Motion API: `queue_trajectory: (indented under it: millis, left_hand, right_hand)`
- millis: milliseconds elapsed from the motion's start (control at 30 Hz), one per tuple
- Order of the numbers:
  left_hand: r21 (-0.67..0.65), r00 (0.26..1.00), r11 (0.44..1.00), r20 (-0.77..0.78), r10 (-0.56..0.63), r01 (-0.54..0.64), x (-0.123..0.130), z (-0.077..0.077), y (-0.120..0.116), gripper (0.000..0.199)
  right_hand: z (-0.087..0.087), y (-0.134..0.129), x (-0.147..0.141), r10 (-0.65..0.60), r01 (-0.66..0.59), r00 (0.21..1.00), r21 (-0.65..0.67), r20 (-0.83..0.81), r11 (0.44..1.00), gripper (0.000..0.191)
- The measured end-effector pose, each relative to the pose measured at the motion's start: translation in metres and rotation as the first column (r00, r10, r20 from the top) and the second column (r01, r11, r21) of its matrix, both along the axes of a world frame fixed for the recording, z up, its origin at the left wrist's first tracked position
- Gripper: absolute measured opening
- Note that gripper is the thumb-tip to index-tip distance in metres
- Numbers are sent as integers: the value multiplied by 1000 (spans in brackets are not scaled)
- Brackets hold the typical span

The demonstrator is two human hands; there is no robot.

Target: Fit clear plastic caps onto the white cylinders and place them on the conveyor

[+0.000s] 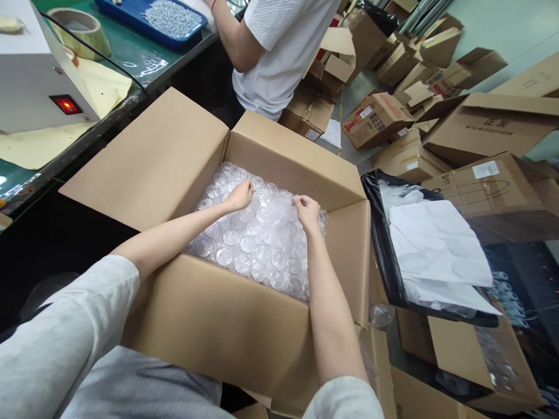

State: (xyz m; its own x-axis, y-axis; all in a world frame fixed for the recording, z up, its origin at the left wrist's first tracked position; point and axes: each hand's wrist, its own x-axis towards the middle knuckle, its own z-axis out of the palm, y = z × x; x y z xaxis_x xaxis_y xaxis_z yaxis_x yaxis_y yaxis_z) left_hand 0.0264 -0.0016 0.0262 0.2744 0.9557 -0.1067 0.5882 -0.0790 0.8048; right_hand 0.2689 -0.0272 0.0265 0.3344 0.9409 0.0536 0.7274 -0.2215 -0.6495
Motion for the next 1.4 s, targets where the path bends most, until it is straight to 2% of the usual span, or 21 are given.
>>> queue_trajectory:
  millis: [100, 200, 267, 333, 433, 567, 667, 767, 967, 1133, 1267, 1400]
  left_hand:
    - [-65, 996, 994, -13, -84, 83, -5, 9, 4, 23]
    - [-167, 985, 974, -51, -166, 156, -13, 12, 4, 28]
    - [-216, 976, 959, -77, -204, 183, -17, 10, 3, 29]
    - [-230, 971, 954, -99, -220, 193, -18, 8, 3, 31]
    - [-212, 971, 959, -102, -215, 190, -15, 8, 1, 31]
    - [-174, 986, 973, -41, -163, 153, -7, 12, -4, 27]
    - [-129, 996, 988, 5, -84, 84, -4, 16, -7, 29]
    - [-82, 999, 996, 39, -26, 29, -6, 17, -7, 31]
    - [-45, 993, 997, 90, 70, -66, -12, 23, -4, 36]
    - [-21, 994, 998, 92, 64, -62, -5, 29, -4, 32]
    - [-78, 998, 996, -51, 40, -44, -13, 25, 3, 32]
    - [-175, 954, 982, -272, -123, 77, -26, 9, -2, 31]
  right_hand:
    - [10, -1, 12, -113, 114, 993, 137, -16, 984, 40]
    - [27, -1, 26, -195, 189, 981, 219, 7, 957, 42]
    - [37, -1, 33, -223, 207, 974, 233, 43, 950, 46]
    - [39, -4, 33, -196, 178, 977, 184, 84, 967, 49]
    - [19, -10, 16, -33, 37, 992, -29, 120, 999, 47]
    - [-24, -15, -14, 142, -94, 980, -297, 141, 950, 42]
    - [-41, -11, -28, 194, -114, 966, -392, 170, 913, 37]
    - [-45, -5, -33, 230, -133, 954, -420, 190, 898, 32]
    - [-41, -6, -32, 271, -187, 946, -387, 177, 903, 26]
    - [-16, -10, -12, 177, -130, 970, -260, 169, 957, 16]
    - [8, -14, 2, 88, -75, 982, -83, 165, 994, 13]
    - [18, -17, 4, 50, -55, 990, 34, 135, 998, 18]
